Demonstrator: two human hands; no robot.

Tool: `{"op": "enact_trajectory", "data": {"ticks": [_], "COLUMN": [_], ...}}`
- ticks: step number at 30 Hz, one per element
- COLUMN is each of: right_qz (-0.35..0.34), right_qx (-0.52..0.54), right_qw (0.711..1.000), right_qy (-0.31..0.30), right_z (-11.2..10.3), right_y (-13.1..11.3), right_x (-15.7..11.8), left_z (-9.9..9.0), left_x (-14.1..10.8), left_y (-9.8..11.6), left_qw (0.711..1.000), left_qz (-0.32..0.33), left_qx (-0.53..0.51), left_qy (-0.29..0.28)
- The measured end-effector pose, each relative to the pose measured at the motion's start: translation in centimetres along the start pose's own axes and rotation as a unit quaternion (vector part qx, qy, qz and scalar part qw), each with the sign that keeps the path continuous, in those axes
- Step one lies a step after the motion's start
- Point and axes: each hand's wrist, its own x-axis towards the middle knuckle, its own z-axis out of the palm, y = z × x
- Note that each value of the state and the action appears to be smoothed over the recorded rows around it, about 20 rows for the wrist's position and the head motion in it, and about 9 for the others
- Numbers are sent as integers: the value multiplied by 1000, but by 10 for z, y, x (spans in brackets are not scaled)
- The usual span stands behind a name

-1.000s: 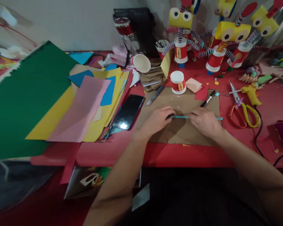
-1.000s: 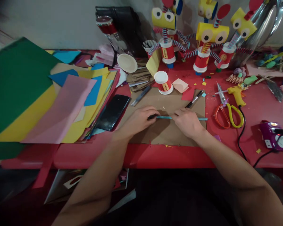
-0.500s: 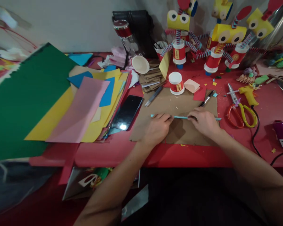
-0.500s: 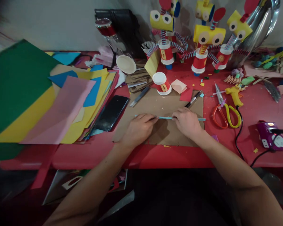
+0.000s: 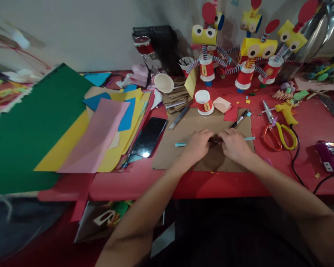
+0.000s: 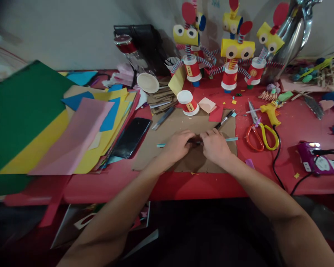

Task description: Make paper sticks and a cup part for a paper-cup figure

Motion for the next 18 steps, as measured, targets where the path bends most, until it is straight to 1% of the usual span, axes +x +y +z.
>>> {"op": "enact_trajectory", "data": {"ticks": [3,6,10,14,18], "right_qz": [-1,-8,-23,-9,-23], "right_qx": [-8,-11,-23,-23,-16], "right_qw": [1000,1000,999,1000,999], "right_qy": [-18,-18,-5,-14,-17], "right_z": [-2,-3,-4,-5,-9], "right_y": [-2,-3,-5,-7,-3], "right_x": [-1,-2,-4,-6,-6], "left_z": [0,0,3,5,-2], "left_x": [-2,-3,-3,-3,-3], "left_y": [2,4,5,8,18], "left_qw": [999,999,998,998,999], "left_qz": [-20,-25,-44,-60,-46], "left_qx": [-34,-48,-42,-36,-4], "left_qy": [-4,-7,9,4,1]}}
